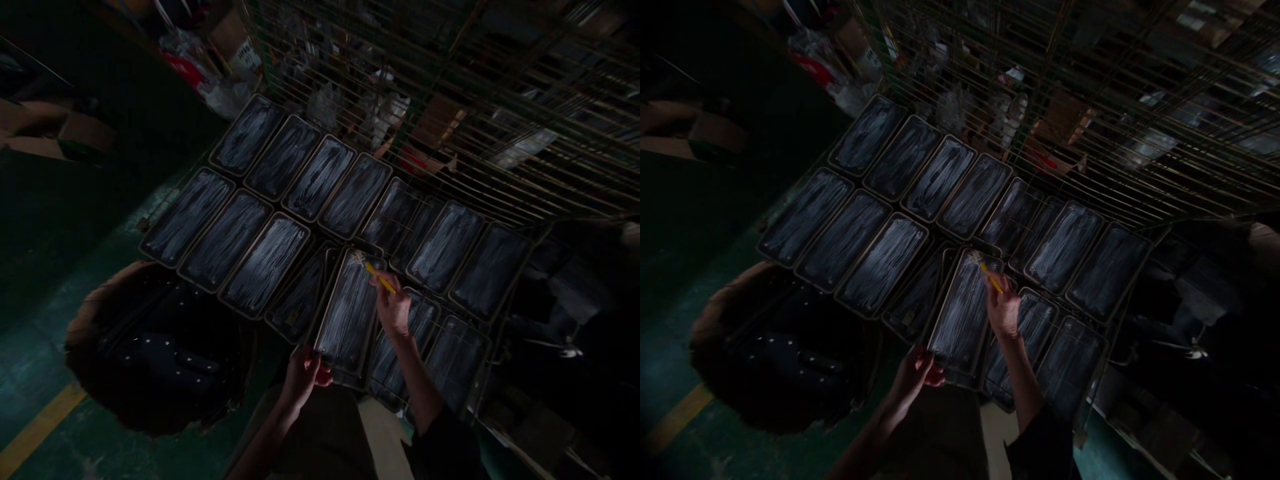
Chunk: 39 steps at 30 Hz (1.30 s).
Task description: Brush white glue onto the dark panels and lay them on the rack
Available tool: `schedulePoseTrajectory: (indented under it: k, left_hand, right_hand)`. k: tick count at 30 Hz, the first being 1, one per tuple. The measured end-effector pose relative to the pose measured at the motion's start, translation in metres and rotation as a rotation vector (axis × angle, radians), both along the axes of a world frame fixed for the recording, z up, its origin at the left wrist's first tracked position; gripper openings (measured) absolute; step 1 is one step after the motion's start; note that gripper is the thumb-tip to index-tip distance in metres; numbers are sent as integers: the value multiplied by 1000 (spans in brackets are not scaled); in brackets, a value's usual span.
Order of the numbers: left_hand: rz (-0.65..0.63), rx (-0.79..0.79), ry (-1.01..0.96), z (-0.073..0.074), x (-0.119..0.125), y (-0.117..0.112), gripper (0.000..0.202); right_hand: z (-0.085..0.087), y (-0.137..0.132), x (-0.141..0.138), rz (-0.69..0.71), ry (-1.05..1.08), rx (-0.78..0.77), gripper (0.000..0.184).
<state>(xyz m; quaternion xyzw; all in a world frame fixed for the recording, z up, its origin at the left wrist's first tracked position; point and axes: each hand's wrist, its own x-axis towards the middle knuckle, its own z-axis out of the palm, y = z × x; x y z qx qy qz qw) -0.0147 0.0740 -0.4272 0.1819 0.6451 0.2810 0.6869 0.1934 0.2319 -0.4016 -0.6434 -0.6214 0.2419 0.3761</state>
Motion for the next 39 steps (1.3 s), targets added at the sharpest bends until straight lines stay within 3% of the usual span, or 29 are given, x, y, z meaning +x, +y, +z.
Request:
schedulePoseTrajectory:
  k: [5, 10, 18, 22, 24, 27, 32, 35, 39]
  left_hand:
    - [50, -10, -20, 5, 2, 3, 55]
    - [37, 2, -34, 8, 1, 3, 57]
    - [16, -7, -62, 9, -2, 3, 56]
    - [7, -5, -73, 10, -3, 3, 54]
    - [-3, 1, -70, 10, -3, 3, 53]
    - [-18, 8, -44, 10, -3, 3, 51]
    - [-16, 22, -43, 14, -3, 4, 51]
    - [9, 21, -65, 18, -3, 4, 52]
    - [13, 22, -72, 19, -2, 2, 51]
  right_hand:
    - [0, -6, 23, -83, -72, -17, 25]
    - [14, -26, 20, -46, -227, -14, 22]
    - [41, -124, -6, 167, -243, -170, 23]
    - [61, -164, -16, 200, -188, -246, 23]
    - [71, -166, -16, 182, -131, -271, 22]
    - [78, -143, -7, 117, -95, -224, 22]
    - [55, -96, 9, 42, -214, -106, 22]
    - [42, -108, 7, 100, -236, -132, 22]
    - [49, -156, -11, 90, -214, -255, 21]
